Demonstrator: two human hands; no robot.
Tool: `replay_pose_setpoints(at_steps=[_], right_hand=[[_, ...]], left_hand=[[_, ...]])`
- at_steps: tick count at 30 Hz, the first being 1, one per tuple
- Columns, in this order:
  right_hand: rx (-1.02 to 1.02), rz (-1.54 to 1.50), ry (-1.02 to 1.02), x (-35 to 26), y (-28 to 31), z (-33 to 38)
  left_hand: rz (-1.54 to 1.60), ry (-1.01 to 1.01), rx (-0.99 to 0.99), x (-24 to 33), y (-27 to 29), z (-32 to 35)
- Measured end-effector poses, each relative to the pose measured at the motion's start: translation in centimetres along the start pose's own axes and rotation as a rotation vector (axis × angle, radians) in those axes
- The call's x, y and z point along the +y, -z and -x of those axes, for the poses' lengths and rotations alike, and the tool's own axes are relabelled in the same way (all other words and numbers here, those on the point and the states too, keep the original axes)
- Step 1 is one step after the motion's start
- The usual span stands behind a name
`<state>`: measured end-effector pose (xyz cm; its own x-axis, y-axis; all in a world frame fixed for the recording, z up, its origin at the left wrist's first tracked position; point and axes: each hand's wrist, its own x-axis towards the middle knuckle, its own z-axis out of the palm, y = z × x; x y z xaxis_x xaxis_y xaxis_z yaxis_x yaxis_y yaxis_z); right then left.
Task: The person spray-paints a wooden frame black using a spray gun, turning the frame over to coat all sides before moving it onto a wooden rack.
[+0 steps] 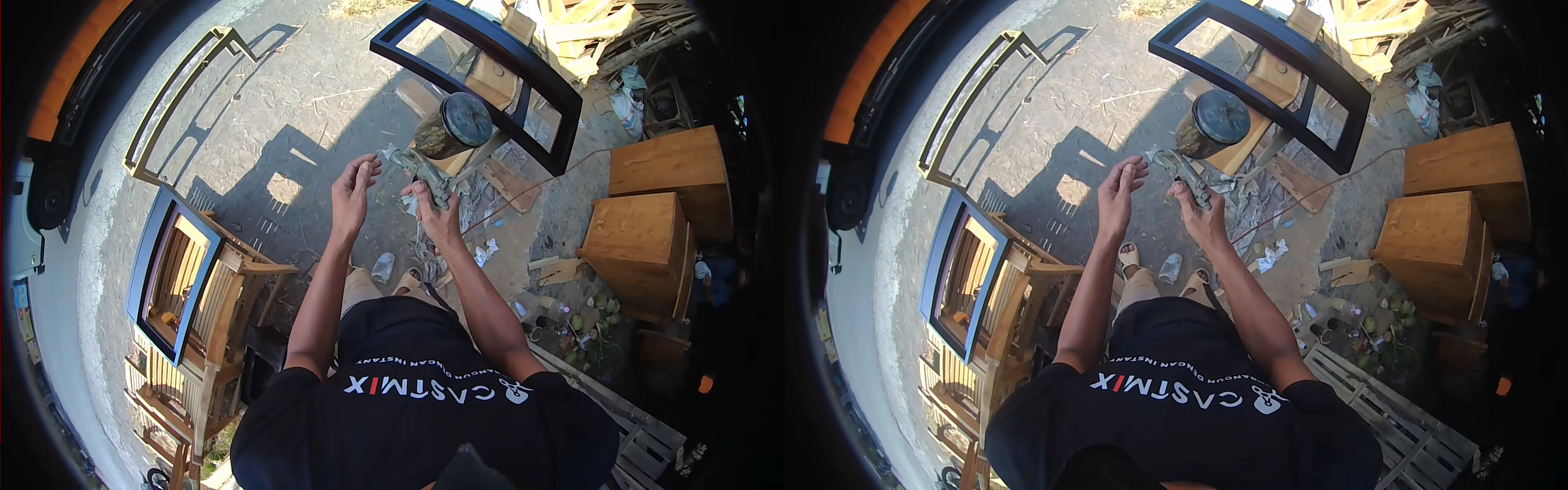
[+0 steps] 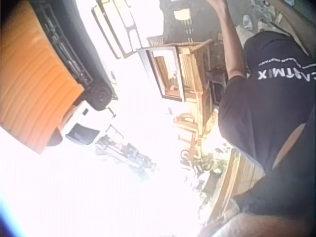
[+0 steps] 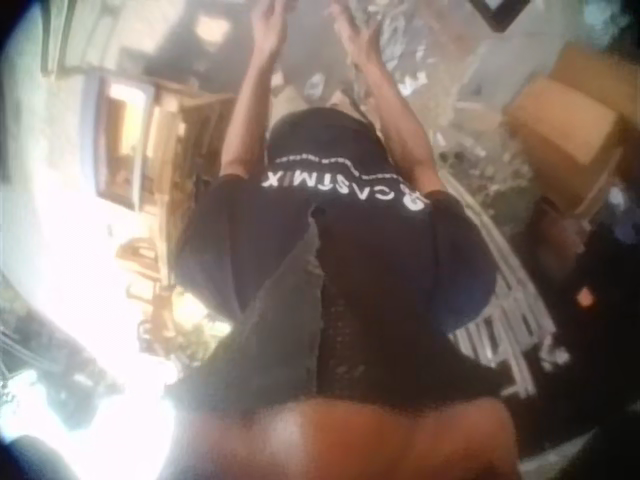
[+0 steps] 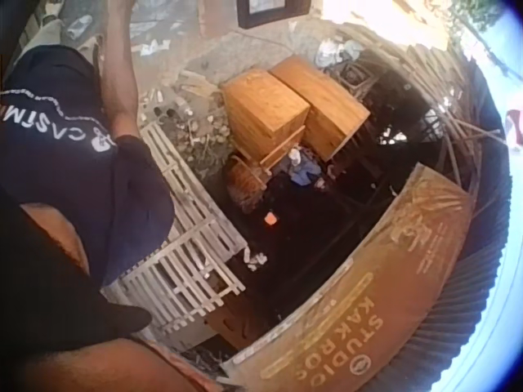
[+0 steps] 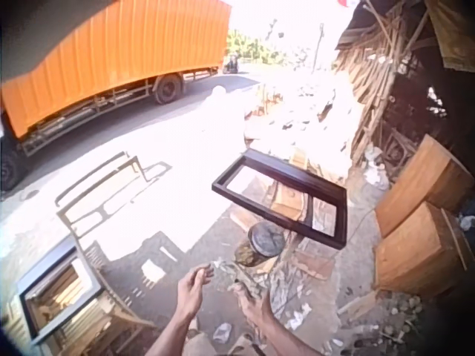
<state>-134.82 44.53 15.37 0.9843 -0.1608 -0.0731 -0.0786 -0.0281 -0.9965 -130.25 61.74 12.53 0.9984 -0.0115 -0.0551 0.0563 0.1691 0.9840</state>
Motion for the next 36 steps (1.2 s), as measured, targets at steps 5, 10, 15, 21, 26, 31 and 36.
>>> replay_pose_setpoints(at_steps=[5,10,15,21,26,31,36], right_hand=[[0.023,0.066,0.14,1.7,-0.1,0.0],[0.015,0.227,0.142,1.8,-0.7,0.0],[0.093,0.161,0.241,0.8,-1.5,0.7],[0.17,0.137,0.278,2.9,-2.3,0.8],[0.157,0.242,0.305,2.4,-3.3,0.7],[0.209,0.161,0.296,0.7,-3.4,1.1],[0.236,0.162,0.18,-0.7,-3.3,1.6]], left_hand=[[-0.006,0.091,-0.05,-0.4,-0.1,-0.7],[-0.073,0.176,-0.015,-3.5,4.3,-1.2],[-0.093,0.163,0.014,-3.5,7.8,-3.9],[-0.08,0.008,0.077,1.3,6.4,-7.3],[-0.059,-0.075,0.066,3.7,5.2,-8.8],[-0.018,-0.164,0.077,5.6,4.1,-9.3],[-0.128,-0.18,0.038,6.4,4.6,-9.3]])
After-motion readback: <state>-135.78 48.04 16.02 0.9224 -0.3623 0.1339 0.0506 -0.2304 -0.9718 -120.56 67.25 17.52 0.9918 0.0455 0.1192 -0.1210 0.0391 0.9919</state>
